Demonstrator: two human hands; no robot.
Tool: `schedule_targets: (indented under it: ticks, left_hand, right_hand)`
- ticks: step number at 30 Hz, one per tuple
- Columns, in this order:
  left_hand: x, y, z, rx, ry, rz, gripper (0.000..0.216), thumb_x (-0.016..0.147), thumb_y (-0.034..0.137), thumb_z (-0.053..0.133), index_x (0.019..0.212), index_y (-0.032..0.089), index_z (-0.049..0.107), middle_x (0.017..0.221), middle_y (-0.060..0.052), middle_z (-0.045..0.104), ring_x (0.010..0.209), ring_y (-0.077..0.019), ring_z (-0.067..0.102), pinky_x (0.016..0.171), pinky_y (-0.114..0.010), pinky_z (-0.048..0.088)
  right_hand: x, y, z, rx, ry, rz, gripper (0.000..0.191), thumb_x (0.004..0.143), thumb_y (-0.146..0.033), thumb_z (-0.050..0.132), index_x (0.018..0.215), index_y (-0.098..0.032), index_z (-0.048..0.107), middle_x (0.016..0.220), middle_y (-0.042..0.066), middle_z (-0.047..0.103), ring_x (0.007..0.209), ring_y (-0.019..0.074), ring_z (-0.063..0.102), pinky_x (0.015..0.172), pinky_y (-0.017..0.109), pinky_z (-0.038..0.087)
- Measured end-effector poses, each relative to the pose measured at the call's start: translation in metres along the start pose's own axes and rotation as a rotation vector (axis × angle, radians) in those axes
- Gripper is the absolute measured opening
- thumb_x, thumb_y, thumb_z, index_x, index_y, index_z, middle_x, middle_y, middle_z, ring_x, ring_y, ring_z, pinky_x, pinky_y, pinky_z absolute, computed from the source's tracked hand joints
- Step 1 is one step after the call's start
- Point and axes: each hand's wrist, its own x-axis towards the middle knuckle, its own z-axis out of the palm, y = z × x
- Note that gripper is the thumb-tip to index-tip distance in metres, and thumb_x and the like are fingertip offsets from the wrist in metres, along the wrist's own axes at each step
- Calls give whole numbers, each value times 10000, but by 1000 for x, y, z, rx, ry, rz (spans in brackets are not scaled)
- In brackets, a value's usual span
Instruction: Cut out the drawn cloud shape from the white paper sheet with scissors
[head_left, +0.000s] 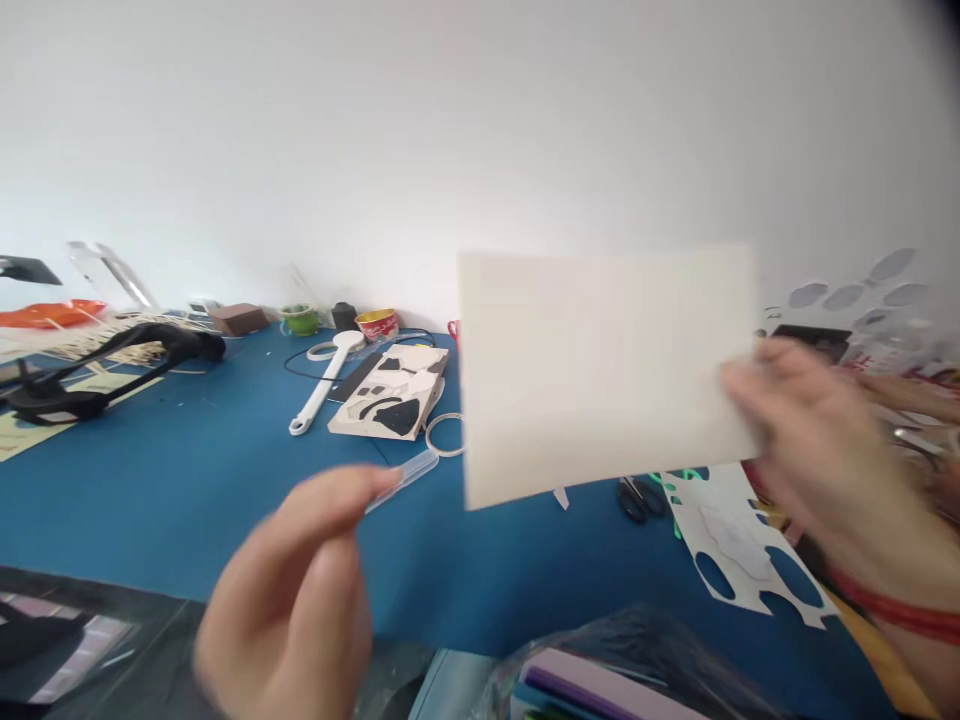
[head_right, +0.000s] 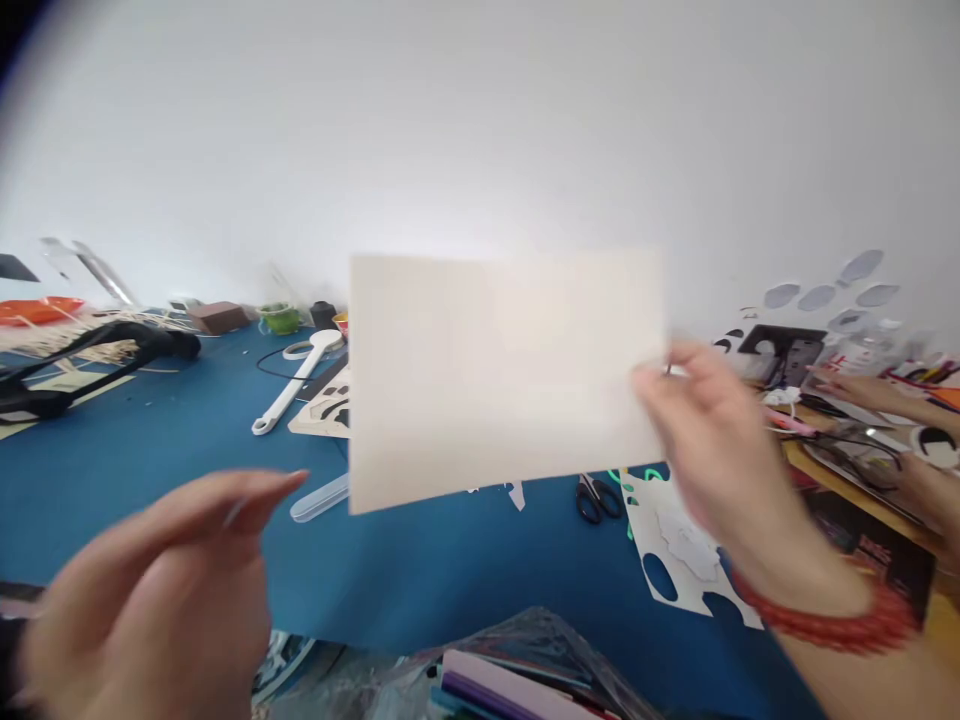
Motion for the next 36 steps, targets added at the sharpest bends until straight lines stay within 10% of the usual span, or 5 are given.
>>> schedule_targets:
  ticks: [4, 8, 15, 22, 36]
  left_hand:
    - [33, -15, 8, 15, -239, -424, 646, 818, 605, 570, 1354, 251, 495, 1226, -87, 659, 1118, -301, 622, 873, -368, 553]
    - [40, -29, -21, 60, -289, -703, 732, 756, 559, 670, 1397, 303, 428, 1075, -58, 727, 806, -252, 706, 642, -298, 567]
    - [38, -72, -85, 511, -699, -727, 641, 731, 619, 634, 1193, 178, 580, 524, 59, 491, 430, -145, 495, 400, -230, 418]
    - [66, -94, -82, 1137, -784, -439, 486, 834, 414, 388, 1159, 182, 665, 708, -36, 620, 665, -234, 635, 598, -299, 456]
    - [124, -109, -67, 1404, -738, -316, 447, 848, 271, 401, 1196, 206, 673, 1055, -145, 710, 940, -341, 676, 765, -398, 515]
  right_hand:
    - [-19, 31, 69, 322, -376, 423, 357, 811, -395, 660, 1066, -195, 510, 897, 48, 673, 767, 209, 654, 659, 304, 529]
    - [-42, 58, 100, 299, -692, 584, 325, 870, -304, 548, 1146, -151, 468, 904, 58, 682, 793, 207, 676, 642, 290, 540]
    - [-57, 77, 103, 203, -1124, 755, 246, 844, -109, 484, 1090, -110, 505, 777, 55, 683, 584, 150, 654, 470, 185, 486]
    - [-61, 83, 124, 182, -1300, 821, 156, 937, -60, 292, 962, -135, 427, 670, 42, 646, 442, 129, 624, 386, 140, 432]
    - [-53, 86, 144, 162, -1470, 775, 144, 928, -108, 386, 816, -127, 474, 627, 49, 644, 403, 120, 586, 385, 172, 448]
